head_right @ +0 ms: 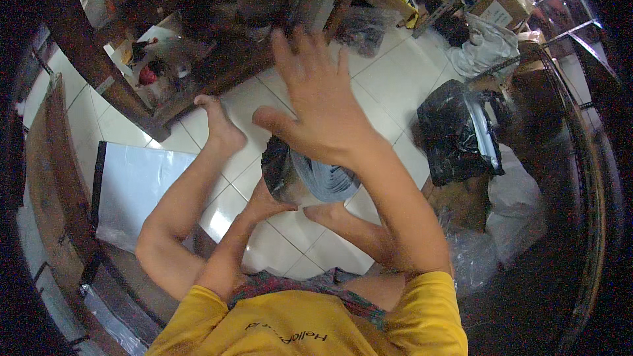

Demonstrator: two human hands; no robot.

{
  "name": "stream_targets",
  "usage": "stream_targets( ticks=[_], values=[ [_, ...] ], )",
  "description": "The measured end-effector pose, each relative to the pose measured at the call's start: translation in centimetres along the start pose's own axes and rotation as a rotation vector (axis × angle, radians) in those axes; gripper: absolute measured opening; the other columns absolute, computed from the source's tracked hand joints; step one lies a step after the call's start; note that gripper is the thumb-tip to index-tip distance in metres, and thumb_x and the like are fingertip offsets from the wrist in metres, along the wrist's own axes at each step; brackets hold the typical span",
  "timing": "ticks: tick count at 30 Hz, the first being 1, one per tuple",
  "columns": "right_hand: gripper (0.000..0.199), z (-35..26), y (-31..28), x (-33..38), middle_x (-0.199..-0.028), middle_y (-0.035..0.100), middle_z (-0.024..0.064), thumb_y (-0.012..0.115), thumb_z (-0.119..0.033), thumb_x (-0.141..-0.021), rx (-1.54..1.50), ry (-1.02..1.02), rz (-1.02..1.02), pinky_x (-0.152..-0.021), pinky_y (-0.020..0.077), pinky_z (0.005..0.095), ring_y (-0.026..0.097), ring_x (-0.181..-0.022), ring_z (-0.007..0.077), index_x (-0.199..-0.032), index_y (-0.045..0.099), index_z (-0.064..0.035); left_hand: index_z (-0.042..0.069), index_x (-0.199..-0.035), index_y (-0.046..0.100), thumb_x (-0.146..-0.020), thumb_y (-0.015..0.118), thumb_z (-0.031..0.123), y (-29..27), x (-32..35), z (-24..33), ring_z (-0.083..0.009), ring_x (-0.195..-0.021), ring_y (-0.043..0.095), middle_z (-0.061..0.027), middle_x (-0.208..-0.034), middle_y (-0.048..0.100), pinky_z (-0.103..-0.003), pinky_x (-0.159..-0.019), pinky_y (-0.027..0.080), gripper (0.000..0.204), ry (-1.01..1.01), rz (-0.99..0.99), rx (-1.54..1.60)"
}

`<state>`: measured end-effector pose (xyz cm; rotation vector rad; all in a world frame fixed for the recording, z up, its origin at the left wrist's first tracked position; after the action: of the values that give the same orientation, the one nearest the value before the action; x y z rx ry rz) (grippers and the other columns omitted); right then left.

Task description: The person sits on the floor and repeatedly folds white poly mailers in half, smoothing them flat with both hands. They handle the mailers one at a time, stacking the folded items on the floor.

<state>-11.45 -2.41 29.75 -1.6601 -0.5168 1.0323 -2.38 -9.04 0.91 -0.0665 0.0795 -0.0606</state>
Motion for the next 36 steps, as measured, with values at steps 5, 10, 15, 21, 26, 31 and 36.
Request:
stream_targets(
  ticks=[5, 10, 15, 21, 26, 31, 36],
  values=[
    [0.101, -2.3, -1.8, 1.4, -0.152, 0.025, 0.0372, 0.059, -0.067, -0.083, -0.025, -0.086, -0.052, -0.109, 0.0166, 0.0737, 0.025, -0.138, 0.0604, -0.156, 0.024, -0.0071, -0.002, -0.149, 0.026, -0.049, 0.098, 0.036, 0.0, 0.1, -1.2, -0.0323, -0.135, 0.044, -0.0223, -0.145, 0.043, -0.040, -0.113, 0.037, 0.129, -0.025, -0.040, -0.024],
    [0.100, -5.1, -0.9, 3.5, -0.153, 0.024, 0.0357, 0.060, -0.068, -0.081, -0.034, -0.113, -0.171, -0.108, 0.0169, 0.0747, 0.022, -0.139, 0.0599, -0.154, 0.030, -0.0069, -0.002, -0.150, 0.024, -0.050, 0.098, 0.037, 0.1, -0.5, -0.2, -0.0326, -0.137, 0.043, -0.0221, -0.145, 0.043, -0.040, -0.115, 0.035, 0.131, -0.001, -0.078, -0.043],
    [0.105, -4.1, -0.4, 3.3, -0.156, 0.018, 0.0351, 0.061, -0.070, -0.079, -0.083, -0.085, -0.165, -0.110, 0.0141, 0.0738, 0.017, -0.142, 0.0586, -0.155, 0.026, -0.0052, -0.002, -0.152, 0.020, -0.052, 0.098, 0.035, -0.1, -0.2, -1.1, -0.0323, -0.138, 0.042, -0.0235, -0.147, 0.043, -0.040, -0.115, 0.035, 0.132, -0.030, -0.063, 0.016],
    [0.110, 0.1, 0.6, 3.2, -0.155, 0.017, 0.0376, 0.066, -0.061, -0.076, -0.006, 0.053, -0.181, -0.115, 0.0090, 0.0688, 0.014, -0.144, 0.0567, -0.156, 0.019, -0.0021, 0.000, -0.152, 0.019, -0.056, 0.097, 0.034, -0.4, -0.4, 0.7, -0.0320, -0.137, 0.044, -0.0238, -0.146, 0.043, -0.039, -0.115, 0.035, 0.129, -0.076, -0.004, 0.026],
    [0.101, 0.5, 1.5, 1.5, -0.155, 0.017, 0.0380, 0.054, -0.065, -0.087, -0.055, 0.107, -0.151, -0.114, 0.0097, 0.0690, 0.014, -0.145, 0.0556, -0.156, 0.017, -0.0020, 0.000, -0.153, 0.018, -0.056, 0.097, 0.034, -0.2, -0.1, 0.9, -0.0329, -0.133, 0.047, -0.0235, -0.143, 0.046, -0.040, -0.113, 0.038, 0.129, -0.049, -0.032, -0.022],
    [0.095, -1.0, -1.3, -0.4, -0.156, 0.019, 0.0351, 0.047, -0.063, -0.092, -0.074, 0.032, -0.048, -0.114, 0.0100, 0.0693, 0.015, -0.145, 0.0542, -0.156, 0.016, -0.0007, 0.001, -0.154, 0.018, -0.056, 0.097, 0.033, -0.6, -0.8, 0.2, -0.0328, -0.130, 0.049, -0.0222, -0.140, 0.048, -0.039, -0.111, 0.039, 0.129, -0.034, -0.007, -0.007],
    [0.100, -0.5, -1.6, 0.9, -0.156, 0.020, 0.0356, 0.056, -0.061, -0.086, -0.008, 0.048, -0.100, -0.115, 0.0077, 0.0688, 0.013, -0.146, 0.0537, -0.156, 0.018, 0.0003, 0.004, -0.156, 0.014, -0.057, 0.096, 0.035, -0.3, -0.8, -1.6, -0.0335, -0.129, 0.051, -0.0225, -0.139, 0.049, -0.040, -0.111, 0.039, 0.132, -0.045, -0.002, 0.018]
  ],
)
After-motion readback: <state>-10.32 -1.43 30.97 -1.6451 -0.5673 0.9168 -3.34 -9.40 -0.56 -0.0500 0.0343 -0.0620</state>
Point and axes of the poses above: each hand's wrist, its own x-axis away from the middle knuckle, its own y-axis out of the palm, z = x × y, the point moved 5 cm from there along -x, towards the middle knuckle
